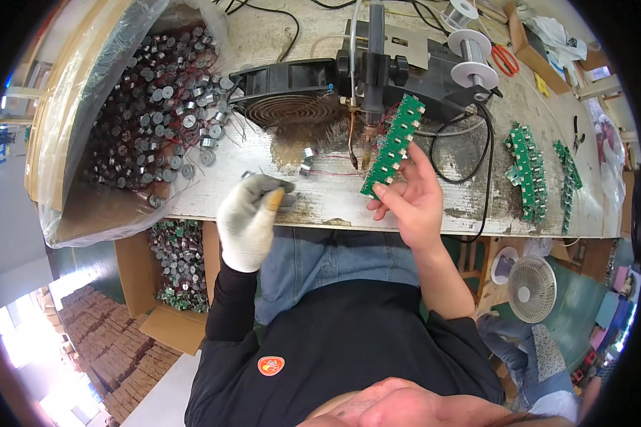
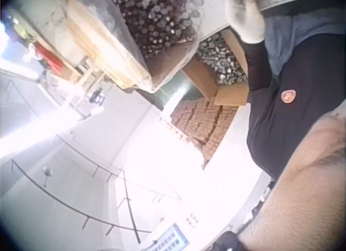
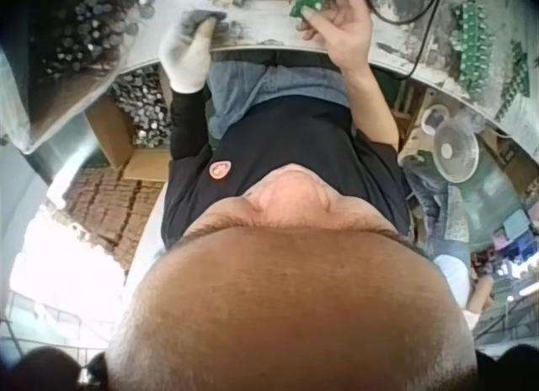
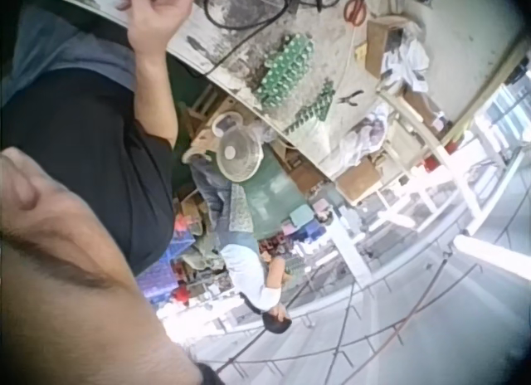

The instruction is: Soldering electronic components onto a printed circuit board at a workbench.

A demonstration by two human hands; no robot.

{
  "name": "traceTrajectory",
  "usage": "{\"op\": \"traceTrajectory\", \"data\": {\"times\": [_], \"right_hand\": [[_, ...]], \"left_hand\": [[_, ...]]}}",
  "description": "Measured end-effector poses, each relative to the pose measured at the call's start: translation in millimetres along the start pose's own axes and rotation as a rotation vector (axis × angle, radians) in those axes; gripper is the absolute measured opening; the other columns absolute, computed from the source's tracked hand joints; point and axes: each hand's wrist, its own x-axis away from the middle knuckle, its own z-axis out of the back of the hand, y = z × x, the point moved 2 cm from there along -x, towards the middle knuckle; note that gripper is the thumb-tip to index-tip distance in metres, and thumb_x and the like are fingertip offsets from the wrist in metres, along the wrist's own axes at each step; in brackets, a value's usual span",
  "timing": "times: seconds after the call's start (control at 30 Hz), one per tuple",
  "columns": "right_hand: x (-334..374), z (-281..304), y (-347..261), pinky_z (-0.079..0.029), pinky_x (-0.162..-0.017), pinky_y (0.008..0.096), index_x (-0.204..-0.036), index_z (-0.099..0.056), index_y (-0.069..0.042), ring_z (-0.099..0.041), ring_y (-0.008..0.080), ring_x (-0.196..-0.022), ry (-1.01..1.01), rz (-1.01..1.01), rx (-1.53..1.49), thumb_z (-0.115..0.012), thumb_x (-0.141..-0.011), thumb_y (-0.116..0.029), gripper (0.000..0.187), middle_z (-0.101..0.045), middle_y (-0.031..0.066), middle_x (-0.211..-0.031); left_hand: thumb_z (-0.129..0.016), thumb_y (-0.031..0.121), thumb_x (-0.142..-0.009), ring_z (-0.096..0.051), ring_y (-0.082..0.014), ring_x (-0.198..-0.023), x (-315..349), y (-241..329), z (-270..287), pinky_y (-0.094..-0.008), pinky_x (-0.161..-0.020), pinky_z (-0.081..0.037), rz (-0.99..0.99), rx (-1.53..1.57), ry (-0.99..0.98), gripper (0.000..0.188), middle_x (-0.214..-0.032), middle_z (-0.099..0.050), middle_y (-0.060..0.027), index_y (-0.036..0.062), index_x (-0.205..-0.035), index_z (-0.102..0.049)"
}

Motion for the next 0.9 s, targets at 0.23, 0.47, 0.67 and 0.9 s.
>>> {"op": "traceTrajectory", "data": {"times": [0.23, 0.47, 0.67, 0.9], "right_hand": [[-0.3, -1.3, -1.2, -0.053, -0.048, 0.0264, -0.143, -0.025, -0.002, -0.066, 0.0217, -0.070, 0.013, 0.008, 0.004, -0.058, -0.081, 0.013, 0.072, -0.052, 0.0186, -0.114], [1.1, -0.7, -1.2, -0.053, -0.048, 0.0264, -0.143, -0.025, -0.002, -0.066, 0.0217, -0.069, 0.012, 0.003, 0.026, -0.058, -0.081, 0.013, 0.072, -0.052, 0.0189, -0.115], [-0.3, -1.2, 0.4, -0.053, -0.050, 0.0263, -0.144, -0.025, -0.002, -0.066, 0.0210, -0.070, -0.003, 0.022, 0.021, -0.057, -0.082, 0.013, 0.072, -0.051, 0.0184, -0.115], [-1.3, -1.3, 1.0, -0.053, -0.051, 0.0259, -0.144, -0.024, -0.002, -0.066, 0.0202, -0.072, -0.008, 0.013, 0.049, -0.058, -0.082, 0.013, 0.072, -0.050, 0.0173, -0.114]], "left_hand": [[-0.066, 0.009, -0.088, -0.063, -0.0118, -0.080, 0.9, 6.4, -14.7, -0.0245, -0.070, -0.050, -0.092, -0.374, -0.040, 0.030, -0.088, -0.066, -0.0128, -0.0060, -0.106, -0.047], [-0.065, 0.002, -0.086, -0.065, -0.0161, -0.080, -3.8, -8.2, -20.6, -0.0261, -0.071, -0.050, -0.118, -0.194, -0.114, 0.019, -0.088, -0.068, -0.0122, -0.0044, -0.104, -0.065], [-0.066, 0.003, -0.085, -0.065, -0.0217, -0.076, -7.7, 9.5, -30.6, -0.0276, -0.069, -0.050, -0.445, -0.587, -0.179, 0.022, -0.087, -0.066, -0.0133, -0.0012, -0.106, -0.065], [-0.071, 0.007, -0.079, -0.068, -0.0187, -0.072, -6.0, 21.7, -29.1, -0.0275, -0.064, -0.052, -0.198, -0.585, -0.153, 0.027, -0.082, -0.069, -0.0130, -0.0006, -0.104, -0.065]]}}
